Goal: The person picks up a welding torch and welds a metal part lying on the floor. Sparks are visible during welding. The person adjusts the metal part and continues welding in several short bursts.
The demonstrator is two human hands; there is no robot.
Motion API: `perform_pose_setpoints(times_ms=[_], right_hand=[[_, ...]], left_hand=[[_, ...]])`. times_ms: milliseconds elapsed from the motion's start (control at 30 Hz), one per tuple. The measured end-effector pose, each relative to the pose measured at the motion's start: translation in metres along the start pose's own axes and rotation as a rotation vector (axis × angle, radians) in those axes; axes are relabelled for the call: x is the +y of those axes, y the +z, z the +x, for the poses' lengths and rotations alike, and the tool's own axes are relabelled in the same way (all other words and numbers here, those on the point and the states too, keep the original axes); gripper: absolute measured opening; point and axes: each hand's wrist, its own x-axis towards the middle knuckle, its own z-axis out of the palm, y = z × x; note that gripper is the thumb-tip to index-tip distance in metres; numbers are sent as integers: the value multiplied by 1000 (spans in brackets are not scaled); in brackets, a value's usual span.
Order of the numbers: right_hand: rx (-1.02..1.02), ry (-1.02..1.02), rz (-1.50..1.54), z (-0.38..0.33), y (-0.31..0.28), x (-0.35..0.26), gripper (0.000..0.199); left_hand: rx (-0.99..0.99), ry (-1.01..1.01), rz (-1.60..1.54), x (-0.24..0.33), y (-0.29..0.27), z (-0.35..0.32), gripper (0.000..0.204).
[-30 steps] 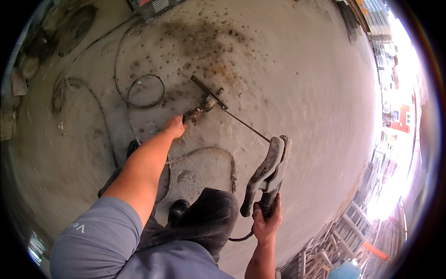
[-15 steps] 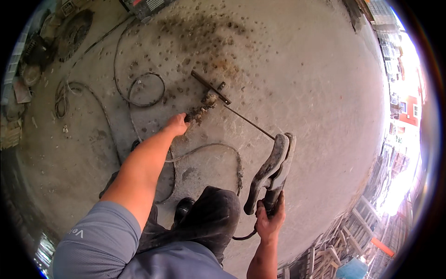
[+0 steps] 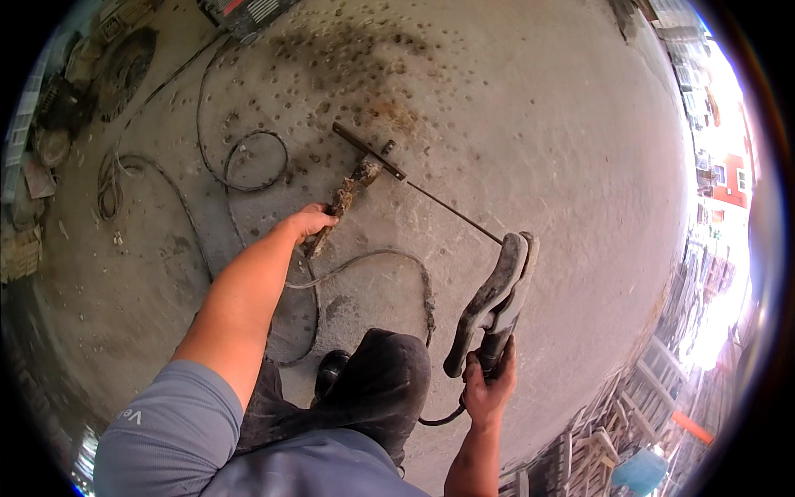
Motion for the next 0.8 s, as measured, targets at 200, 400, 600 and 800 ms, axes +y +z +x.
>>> perform_pose_setpoints(times_ms=[200, 400, 600, 800], right_hand=[[20, -18, -62, -3, -7, 5, 65], [25, 15, -75, -4, -3, 2, 68], [11, 17, -128, -8, -7, 2, 68], [-1, -89, -168, -10, -7, 20, 68]], left_hand=[[-122, -25, -124, 24, 20, -18, 49], [228, 3, 297, 0, 29, 5, 73], [236, 21, 417, -2, 36, 10, 80], [308, -140, 482, 29, 61, -3, 79]])
